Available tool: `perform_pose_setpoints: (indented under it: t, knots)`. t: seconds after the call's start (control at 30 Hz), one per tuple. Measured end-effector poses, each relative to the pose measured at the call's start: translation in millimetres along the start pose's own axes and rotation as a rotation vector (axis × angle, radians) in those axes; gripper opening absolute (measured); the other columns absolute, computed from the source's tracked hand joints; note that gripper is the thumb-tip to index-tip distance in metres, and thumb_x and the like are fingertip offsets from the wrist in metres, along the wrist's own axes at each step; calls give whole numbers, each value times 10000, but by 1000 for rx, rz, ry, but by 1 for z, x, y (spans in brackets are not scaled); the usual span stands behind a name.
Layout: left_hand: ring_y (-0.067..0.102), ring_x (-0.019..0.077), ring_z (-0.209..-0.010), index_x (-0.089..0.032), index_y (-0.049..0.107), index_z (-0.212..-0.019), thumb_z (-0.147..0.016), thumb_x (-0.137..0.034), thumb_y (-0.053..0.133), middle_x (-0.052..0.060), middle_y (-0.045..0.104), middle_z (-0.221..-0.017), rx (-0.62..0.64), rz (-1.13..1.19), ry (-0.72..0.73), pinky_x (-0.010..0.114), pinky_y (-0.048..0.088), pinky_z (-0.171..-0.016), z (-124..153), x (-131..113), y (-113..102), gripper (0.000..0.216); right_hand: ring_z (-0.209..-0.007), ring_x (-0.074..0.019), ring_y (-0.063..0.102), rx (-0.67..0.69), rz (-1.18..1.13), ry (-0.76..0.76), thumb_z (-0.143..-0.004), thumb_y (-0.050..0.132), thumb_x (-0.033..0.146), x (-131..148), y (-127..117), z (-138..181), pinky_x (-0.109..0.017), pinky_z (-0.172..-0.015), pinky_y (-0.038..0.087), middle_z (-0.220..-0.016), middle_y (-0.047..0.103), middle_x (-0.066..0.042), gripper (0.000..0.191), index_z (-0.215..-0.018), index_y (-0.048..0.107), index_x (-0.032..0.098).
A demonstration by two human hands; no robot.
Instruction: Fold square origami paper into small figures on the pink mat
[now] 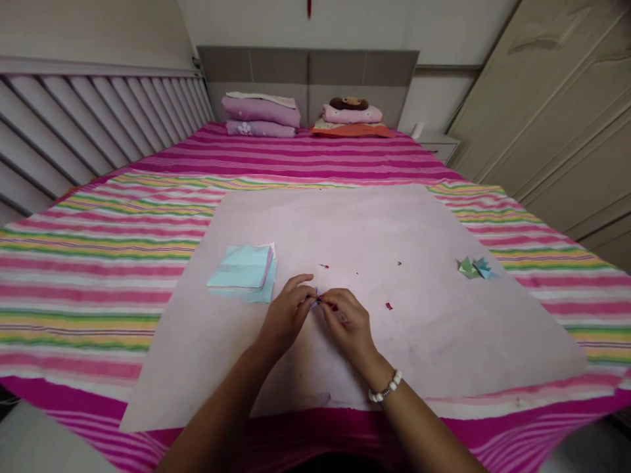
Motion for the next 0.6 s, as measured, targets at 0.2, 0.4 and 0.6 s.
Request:
perform_pose_setpoints:
  t: [0.2, 0.4, 0.6]
  knots:
    - [608, 225, -1076, -210, 579, -1147, -798, -198, 590, 124, 516, -1294, -156, 274, -124, 331, 577, -776, -11, 34, 26, 349, -811, -184, 613, -76, -1, 78, -867, 524, 134, -21, 7, -6, -318, -688, 520, -870, 635, -57, 139, -894, 630, 219]
    - [559, 243, -1149, -189, 608, -1101, -817, -214, 566, 133, 517, -1269, -253, 289, -158, 362, 560, -838, -22, 48, 38, 288, -786, -174, 611, -145, -26, 168, -857, 538, 147, -43, 19, -13, -298, -675, 508, -863, 640, -45, 117, -889, 630, 213]
    - [539, 225, -1162, -194, 639, -1005, -821, -149, 544, 114, 529, -1218, -227, 190, -102, 345, 555, -833, -27, 55, 41, 213, -767, -175, 606, -113, -21, 189, -854, 533, 159, -61, 31, -12, -299, -666, 511, -861, 631, -45, 118, -889, 631, 214]
Point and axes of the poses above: each hand's wrist, its own z-axis away from the middle knuckle, its own y-axis out of the palm, x = y × z, the point moved 1 cm from there along -z, towards the middle knuckle
